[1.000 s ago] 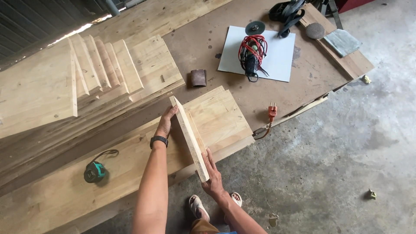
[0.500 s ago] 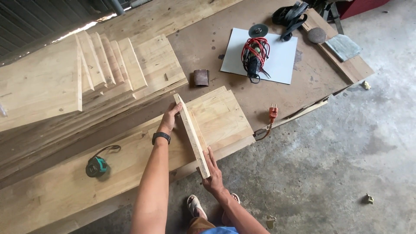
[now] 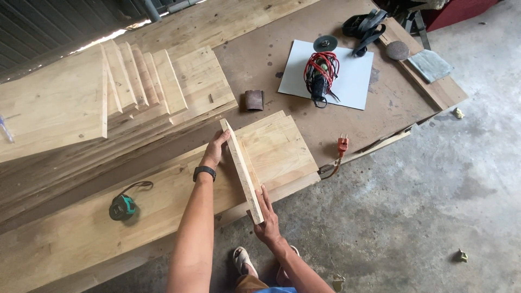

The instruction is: The person measures the length of a wooden plank using a tape measure. They then pick up a smaller piece of wood, inspect it, and place it on the workbench before measuring the plank again.

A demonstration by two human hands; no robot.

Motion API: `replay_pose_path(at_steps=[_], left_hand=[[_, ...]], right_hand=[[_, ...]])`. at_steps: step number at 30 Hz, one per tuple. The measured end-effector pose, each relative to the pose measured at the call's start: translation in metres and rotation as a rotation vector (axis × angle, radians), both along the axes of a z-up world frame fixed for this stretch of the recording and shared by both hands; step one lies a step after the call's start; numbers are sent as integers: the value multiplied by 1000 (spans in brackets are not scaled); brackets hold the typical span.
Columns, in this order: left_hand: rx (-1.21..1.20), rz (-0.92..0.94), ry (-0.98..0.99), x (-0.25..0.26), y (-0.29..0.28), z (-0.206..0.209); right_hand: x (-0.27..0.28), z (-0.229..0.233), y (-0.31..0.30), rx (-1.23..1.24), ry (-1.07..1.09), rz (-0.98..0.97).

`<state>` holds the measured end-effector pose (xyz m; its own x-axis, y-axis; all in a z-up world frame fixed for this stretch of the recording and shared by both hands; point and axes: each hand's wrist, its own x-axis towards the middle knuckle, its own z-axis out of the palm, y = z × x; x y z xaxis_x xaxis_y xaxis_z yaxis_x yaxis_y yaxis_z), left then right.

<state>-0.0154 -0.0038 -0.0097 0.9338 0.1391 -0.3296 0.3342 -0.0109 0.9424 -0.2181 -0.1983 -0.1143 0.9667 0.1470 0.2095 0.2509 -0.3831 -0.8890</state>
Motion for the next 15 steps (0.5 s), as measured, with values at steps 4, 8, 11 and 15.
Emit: replay_pose_path(at_steps=[4, 8, 11, 15], left_hand=[[9, -8, -16, 0, 0, -3], [-26, 6, -21, 1, 1, -5], [-31, 11, -2, 2, 2, -8], [-29, 20, 20, 3, 1, -8]], right_hand=[[0, 3, -1, -6, 20, 10], [0, 5, -1, 2, -15, 13], [0, 3, -1, 5, -33, 14], [1, 3, -1, -3, -13, 12]])
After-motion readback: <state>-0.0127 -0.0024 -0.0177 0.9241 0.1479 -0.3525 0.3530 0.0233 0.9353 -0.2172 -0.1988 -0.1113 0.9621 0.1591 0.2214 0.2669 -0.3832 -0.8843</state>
